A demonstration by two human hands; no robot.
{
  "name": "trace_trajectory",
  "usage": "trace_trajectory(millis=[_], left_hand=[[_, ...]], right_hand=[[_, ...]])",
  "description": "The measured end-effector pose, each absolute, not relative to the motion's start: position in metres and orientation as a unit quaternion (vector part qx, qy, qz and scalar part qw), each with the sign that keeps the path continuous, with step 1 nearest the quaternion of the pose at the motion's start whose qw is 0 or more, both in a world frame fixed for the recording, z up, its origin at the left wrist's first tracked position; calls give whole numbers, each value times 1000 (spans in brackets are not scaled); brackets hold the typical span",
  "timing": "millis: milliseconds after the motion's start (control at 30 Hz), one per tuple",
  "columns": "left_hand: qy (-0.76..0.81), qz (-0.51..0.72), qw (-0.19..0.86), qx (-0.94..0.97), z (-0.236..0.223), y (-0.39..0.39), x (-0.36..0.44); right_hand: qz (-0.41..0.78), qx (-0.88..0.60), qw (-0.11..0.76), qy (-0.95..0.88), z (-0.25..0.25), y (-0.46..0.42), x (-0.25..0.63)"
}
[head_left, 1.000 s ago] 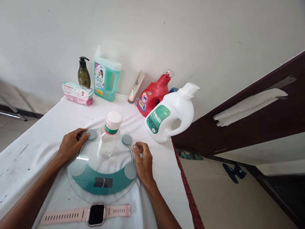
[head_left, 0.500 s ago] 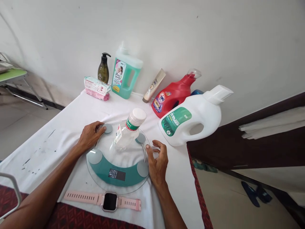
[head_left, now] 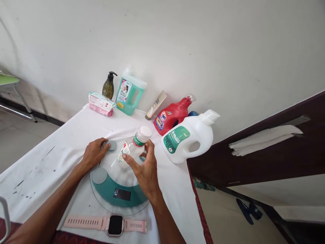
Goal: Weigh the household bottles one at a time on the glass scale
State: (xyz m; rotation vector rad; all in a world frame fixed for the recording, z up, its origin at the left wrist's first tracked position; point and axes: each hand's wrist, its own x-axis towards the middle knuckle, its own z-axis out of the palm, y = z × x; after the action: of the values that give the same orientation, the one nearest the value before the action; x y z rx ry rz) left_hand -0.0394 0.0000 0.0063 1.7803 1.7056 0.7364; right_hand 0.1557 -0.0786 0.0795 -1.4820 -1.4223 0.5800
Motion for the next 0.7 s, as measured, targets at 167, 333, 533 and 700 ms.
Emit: trace_trajectory(millis=[167,333,533,700], left_hand=[[636,257,276,674,6,1,-40],[647,232,278,670,9,2,-39],[645,233,271,675,4,1,-38],[639,253,278,672,-4,2,-37]], right_hand=[[189,-630,436,-614,89,-60,150],[177,-620,478,-597,112,-50,155],[-50,-594,568,-567,147,12,208],[-86,-679,499,-532,115,83,262]])
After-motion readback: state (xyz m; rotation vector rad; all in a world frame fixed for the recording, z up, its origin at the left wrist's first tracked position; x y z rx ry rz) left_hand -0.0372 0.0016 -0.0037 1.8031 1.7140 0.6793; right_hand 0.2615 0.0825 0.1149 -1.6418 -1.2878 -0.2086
